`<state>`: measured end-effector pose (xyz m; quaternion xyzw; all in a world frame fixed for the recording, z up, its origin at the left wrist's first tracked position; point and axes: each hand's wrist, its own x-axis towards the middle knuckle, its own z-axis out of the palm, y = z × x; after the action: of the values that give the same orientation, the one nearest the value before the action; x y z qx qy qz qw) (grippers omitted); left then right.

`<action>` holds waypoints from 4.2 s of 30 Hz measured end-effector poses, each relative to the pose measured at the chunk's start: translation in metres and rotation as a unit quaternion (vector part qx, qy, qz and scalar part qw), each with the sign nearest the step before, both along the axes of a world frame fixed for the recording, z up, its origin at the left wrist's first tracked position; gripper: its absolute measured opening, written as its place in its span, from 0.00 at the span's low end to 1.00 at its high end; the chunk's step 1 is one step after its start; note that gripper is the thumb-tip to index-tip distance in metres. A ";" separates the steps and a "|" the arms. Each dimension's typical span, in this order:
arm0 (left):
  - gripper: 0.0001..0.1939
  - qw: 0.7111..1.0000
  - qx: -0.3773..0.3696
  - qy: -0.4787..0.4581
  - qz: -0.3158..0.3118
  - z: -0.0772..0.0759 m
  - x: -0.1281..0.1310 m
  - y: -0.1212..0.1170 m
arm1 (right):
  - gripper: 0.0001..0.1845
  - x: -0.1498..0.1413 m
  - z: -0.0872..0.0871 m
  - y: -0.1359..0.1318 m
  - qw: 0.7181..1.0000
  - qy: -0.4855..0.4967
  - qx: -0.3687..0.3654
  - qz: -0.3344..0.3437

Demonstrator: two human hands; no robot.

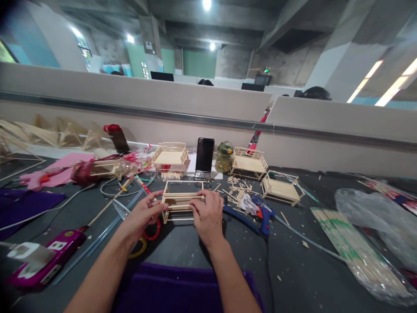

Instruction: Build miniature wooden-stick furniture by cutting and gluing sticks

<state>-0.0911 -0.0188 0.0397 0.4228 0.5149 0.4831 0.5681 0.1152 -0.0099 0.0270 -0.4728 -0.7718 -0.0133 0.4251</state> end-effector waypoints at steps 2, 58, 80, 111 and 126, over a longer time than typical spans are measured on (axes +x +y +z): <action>0.33 1.000 -0.001 -0.002 0.008 0.001 0.001 0.000 | 0.05 0.001 -0.001 0.001 1.000 0.013 -0.007 -0.002; 0.33 1.000 0.023 0.012 0.017 -0.005 -0.001 0.001 | 0.04 0.014 0.006 0.002 0.993 0.120 0.013 0.014; 0.27 0.983 0.101 -0.001 0.153 -0.011 0.027 0.006 | 0.17 0.058 -0.020 0.016 0.973 0.167 -0.071 -0.141; 0.11 0.795 0.043 0.566 0.213 -0.049 -0.015 0.020 | 0.20 0.050 -0.035 0.018 0.917 0.370 -0.087 -0.122; 0.15 0.807 0.084 0.545 0.209 -0.060 -0.032 0.028 | 0.18 0.038 -0.026 0.020 0.878 0.461 -0.115 -0.057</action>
<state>-0.1226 0.0093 -0.0202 0.5450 0.7731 0.3220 0.0412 0.1532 0.0104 0.0011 -0.5145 -0.4564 0.2708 0.6735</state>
